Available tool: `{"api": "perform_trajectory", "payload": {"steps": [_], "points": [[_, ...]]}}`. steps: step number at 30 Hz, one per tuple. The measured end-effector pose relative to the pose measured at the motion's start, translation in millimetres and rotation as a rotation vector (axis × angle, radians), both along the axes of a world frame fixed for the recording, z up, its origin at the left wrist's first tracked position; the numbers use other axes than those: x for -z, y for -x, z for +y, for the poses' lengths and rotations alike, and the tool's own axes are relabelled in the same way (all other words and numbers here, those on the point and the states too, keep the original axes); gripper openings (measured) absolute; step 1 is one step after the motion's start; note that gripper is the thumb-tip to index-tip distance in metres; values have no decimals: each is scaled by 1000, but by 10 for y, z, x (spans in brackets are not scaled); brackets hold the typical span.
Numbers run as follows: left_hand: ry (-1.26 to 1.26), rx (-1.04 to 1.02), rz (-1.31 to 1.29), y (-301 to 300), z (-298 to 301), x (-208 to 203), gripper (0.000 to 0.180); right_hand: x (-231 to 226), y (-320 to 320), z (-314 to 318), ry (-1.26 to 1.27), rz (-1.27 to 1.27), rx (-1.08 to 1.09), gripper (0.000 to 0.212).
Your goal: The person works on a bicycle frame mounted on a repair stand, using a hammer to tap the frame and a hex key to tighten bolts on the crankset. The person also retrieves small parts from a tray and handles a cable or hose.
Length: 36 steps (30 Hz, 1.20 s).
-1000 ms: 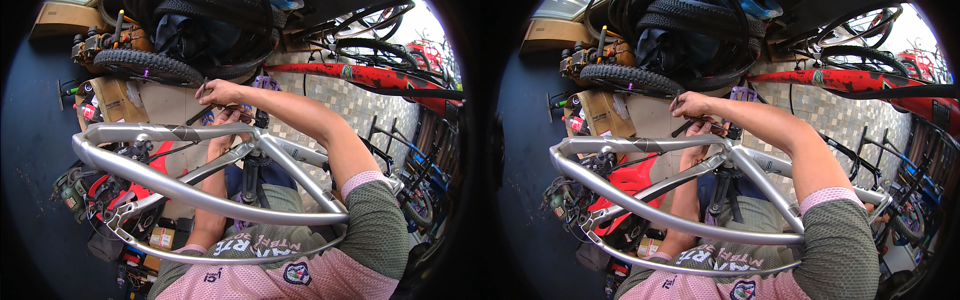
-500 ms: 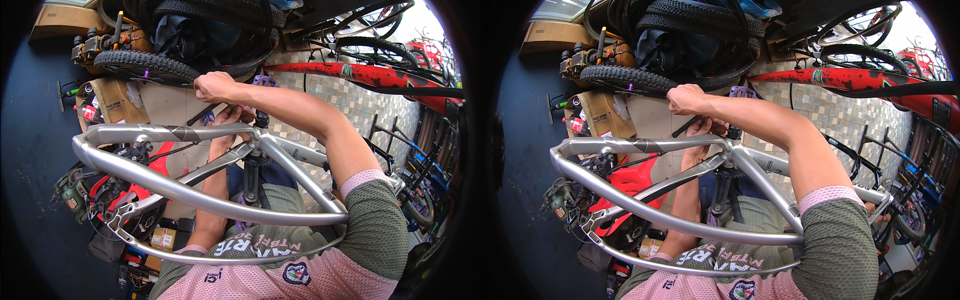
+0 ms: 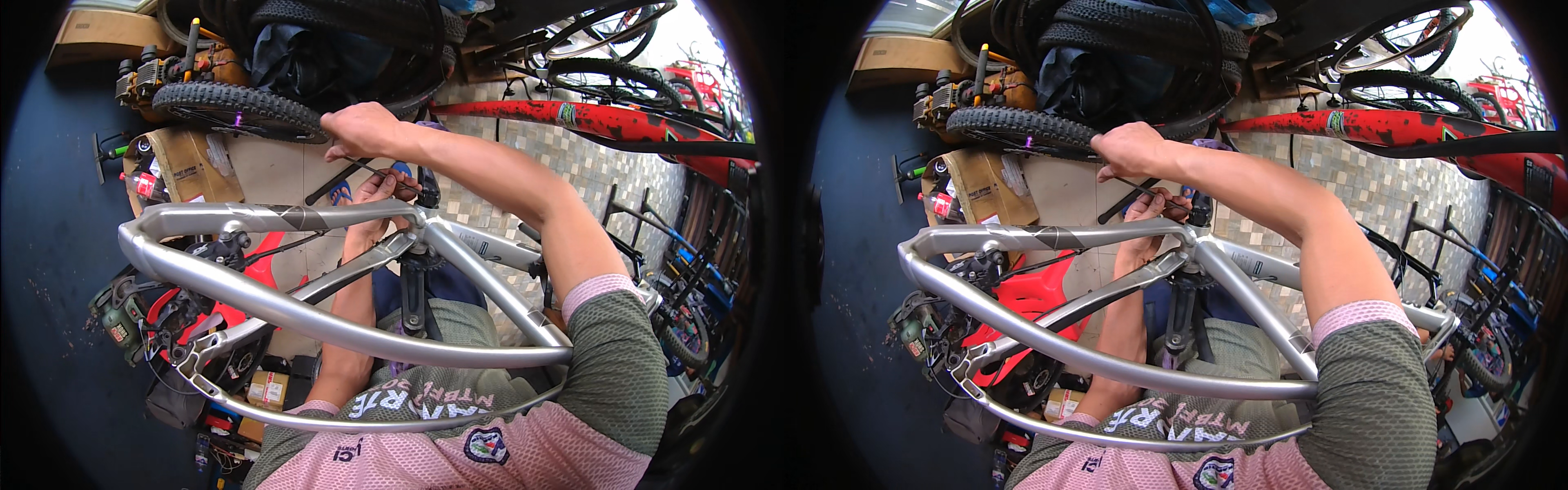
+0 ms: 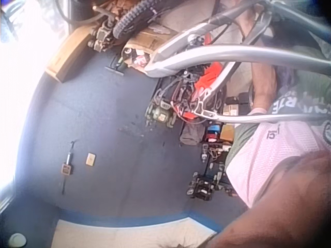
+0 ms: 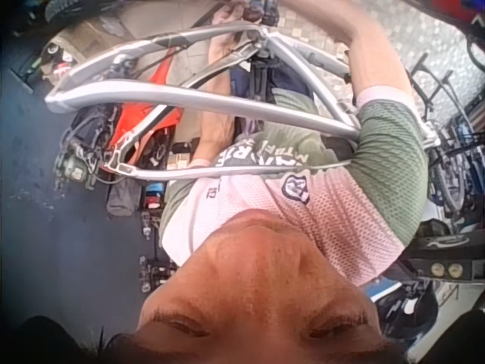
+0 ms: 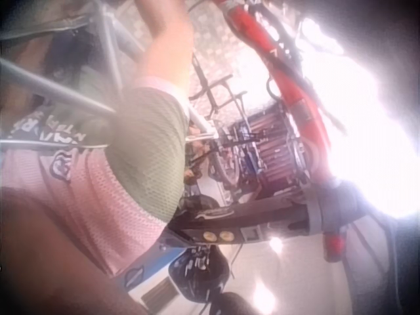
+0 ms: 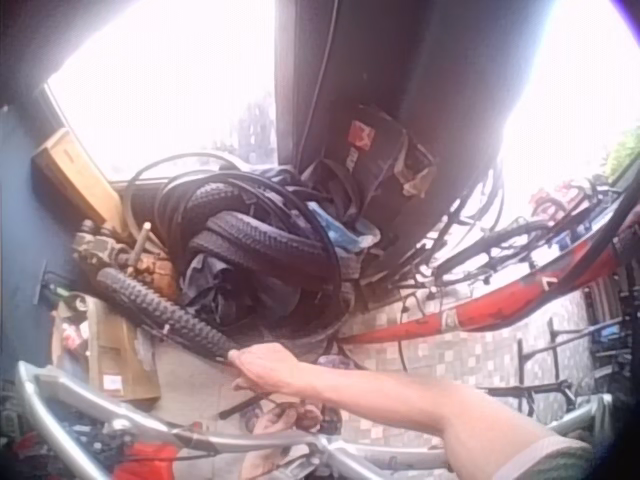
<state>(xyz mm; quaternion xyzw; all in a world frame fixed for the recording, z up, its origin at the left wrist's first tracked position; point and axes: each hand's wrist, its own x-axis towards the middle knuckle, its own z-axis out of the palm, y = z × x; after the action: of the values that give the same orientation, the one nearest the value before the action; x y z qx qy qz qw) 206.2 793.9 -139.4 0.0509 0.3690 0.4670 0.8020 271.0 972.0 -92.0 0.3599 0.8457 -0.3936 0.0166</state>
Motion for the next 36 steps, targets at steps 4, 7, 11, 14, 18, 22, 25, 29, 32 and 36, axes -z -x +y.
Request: {"api": "perform_trajectory", "payload": {"steps": [4,7,11,14,18,22,25,29,32,36], "points": [[-32,10,-15,-2,9,7,20,93,37,-20,-77,213,-122,63],[-19,11,8,-3,8,-47,20,114,55,122,624,288,95,61],[-20,27,-11,18,-13,14,20,186,-120,139,1255,253,179,60],[5,30,-10,-1,22,1,20,229,-67,104,1073,255,70,54],[48,24,-17,-31,44,-41,22,50,156,63,246,30,-164,36],[46,28,21,2,-53,48,16,-67,282,-233,-366,-136,-386,14],[106,-9,22,54,-178,338,16,137,174,-420,-333,68,-357,17],[30,-36,-81,39,-150,296,17,97,151,-420,7,19,110,25],[-41,67,-27,22,-7,77,13,154,111,-328,62,41,200,32],[32,17,-39,-21,-13,48,20,256,154,-162,485,-281,59,42]]}}
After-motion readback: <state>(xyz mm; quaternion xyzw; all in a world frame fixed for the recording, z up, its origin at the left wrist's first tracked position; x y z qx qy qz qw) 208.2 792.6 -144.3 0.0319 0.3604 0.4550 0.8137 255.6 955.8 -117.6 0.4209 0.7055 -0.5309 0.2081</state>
